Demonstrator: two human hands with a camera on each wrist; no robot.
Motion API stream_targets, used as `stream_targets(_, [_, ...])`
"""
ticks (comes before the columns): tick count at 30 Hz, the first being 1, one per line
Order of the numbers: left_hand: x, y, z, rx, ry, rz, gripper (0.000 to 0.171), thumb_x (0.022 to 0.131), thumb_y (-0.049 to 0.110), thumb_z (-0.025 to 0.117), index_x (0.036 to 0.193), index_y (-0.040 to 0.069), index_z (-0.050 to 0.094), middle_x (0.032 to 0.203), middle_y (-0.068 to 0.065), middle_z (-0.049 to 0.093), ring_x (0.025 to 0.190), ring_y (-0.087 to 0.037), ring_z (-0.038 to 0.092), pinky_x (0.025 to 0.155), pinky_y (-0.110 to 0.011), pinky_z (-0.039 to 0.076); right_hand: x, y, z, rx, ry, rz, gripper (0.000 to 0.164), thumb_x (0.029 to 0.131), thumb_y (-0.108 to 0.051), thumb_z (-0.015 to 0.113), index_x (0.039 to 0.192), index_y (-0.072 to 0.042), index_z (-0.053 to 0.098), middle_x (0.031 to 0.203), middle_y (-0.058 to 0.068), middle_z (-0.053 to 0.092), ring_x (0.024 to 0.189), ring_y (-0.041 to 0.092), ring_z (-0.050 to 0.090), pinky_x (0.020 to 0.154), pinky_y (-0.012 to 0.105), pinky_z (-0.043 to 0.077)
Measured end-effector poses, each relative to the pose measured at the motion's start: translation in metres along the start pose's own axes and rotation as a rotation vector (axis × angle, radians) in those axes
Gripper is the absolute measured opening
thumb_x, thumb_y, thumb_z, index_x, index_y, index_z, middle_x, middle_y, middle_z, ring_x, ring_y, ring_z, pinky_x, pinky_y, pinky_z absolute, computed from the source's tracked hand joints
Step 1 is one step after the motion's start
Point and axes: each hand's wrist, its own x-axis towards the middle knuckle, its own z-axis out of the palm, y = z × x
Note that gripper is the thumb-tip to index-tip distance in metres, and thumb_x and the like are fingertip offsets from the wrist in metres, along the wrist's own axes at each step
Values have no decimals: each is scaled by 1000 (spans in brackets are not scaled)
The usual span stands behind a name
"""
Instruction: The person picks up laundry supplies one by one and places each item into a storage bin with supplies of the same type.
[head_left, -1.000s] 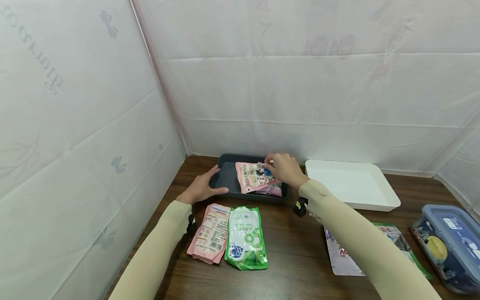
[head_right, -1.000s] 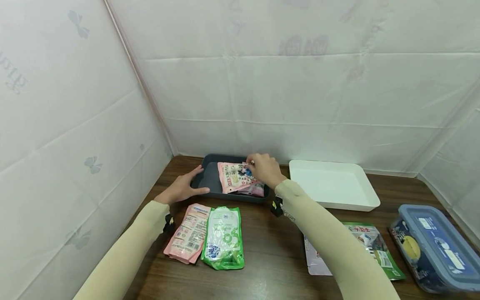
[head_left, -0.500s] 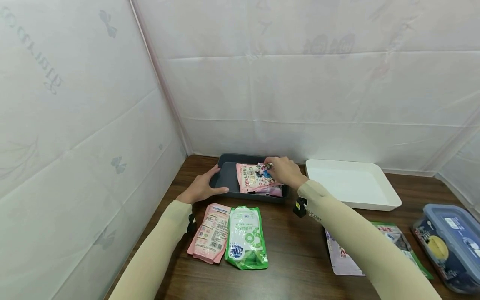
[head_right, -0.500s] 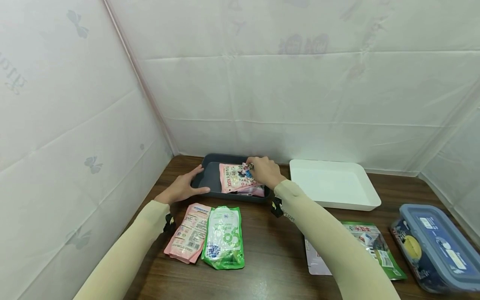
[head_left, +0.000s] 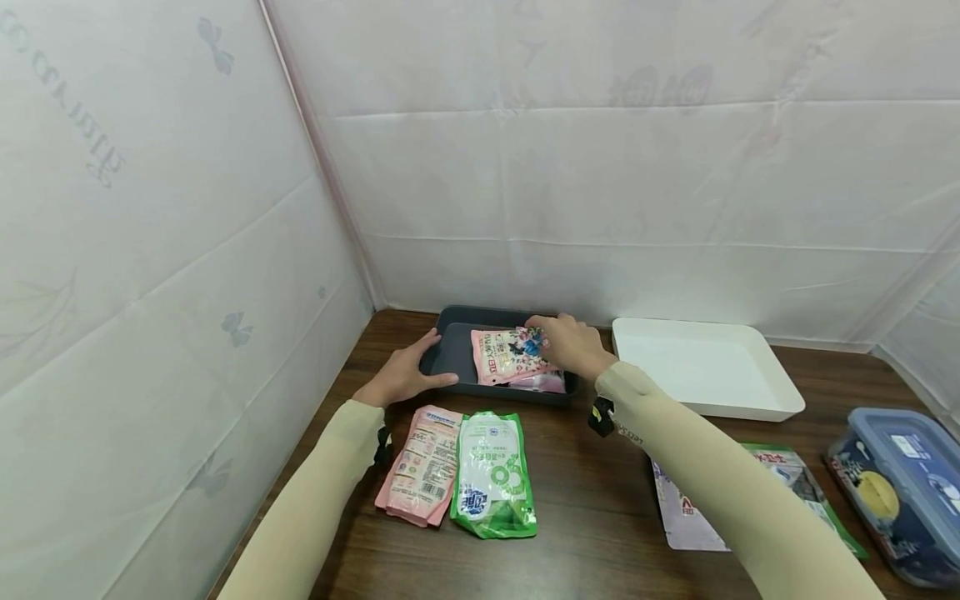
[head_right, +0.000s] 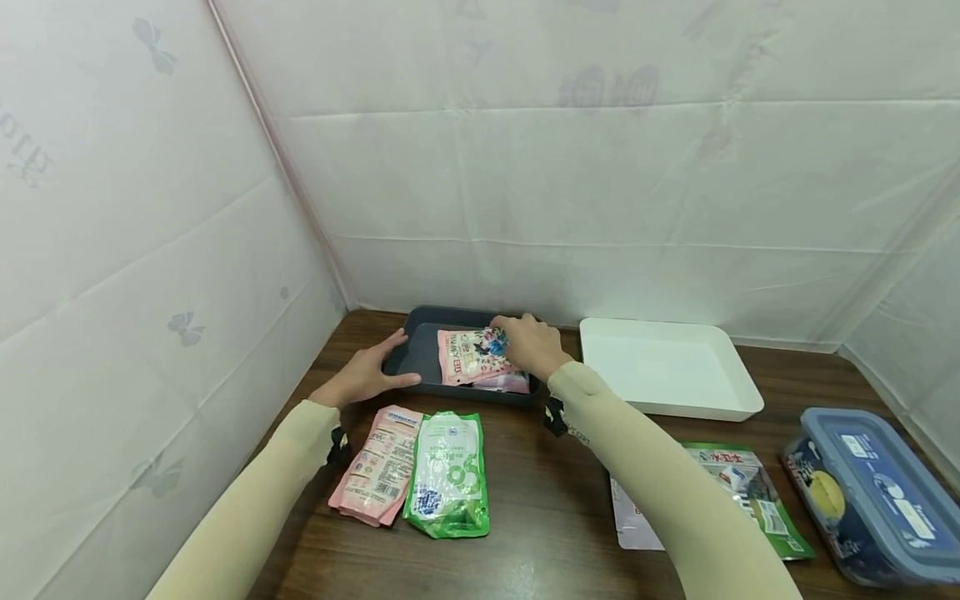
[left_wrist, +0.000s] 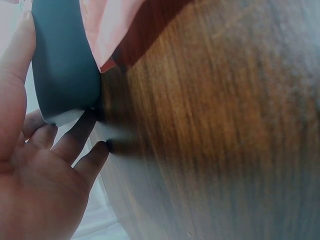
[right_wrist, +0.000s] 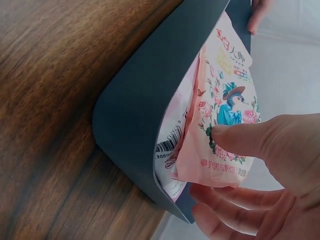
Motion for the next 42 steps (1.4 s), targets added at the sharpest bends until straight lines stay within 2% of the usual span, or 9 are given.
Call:
stream_targets(6, [0,0,0,3,-2,-4,102,79,61,72,156,13,24,163,-5,15,146,-33,21,113,-53,27,0,0,1,-16,-3,5,57,88,-20,73,141,-30,52,124,14,58,63,25,50,42,32,33])
stream_targets(15, [0,0,-1,8,-12,-4,102,80,61,71,156,13,25,163,-4,14,147,-32,20,114,-53,26,-1,0,2,-17,9,-10,59,89,-23,74,142,-30,51,124,15,57,64,25,51,43,32,36])
stream_targets(23, [-1,0,-1,5,-11,2,102,79,62,71,156,12,25,163,-3,14,147,-32,20,114,-53,26,-3,2,4,-12,11,-28,58,91,-23,71,144,-27,49,123,16,57,56,24,48,41,32,33])
stream_targets(32, [-1,-1,-1,10,-6,23,100,81,60,71,156,11,25,163,-5,15,146,-31,21,114,-52,27,-2,2,5,-30,16,-13,55,92,-25,70,143,-25,49,122,15,58,68,26,54,46,33,41])
stream_targets(42, [-1,-3,0,12,-4,24,100,81,60,71,155,11,26,163,-4,14,146,-31,21,114,-52,27,-4,2,6,-44,21,-5,51,94,-30,66,142,-27,49,118,15,58,68,26,55,47,35,42])
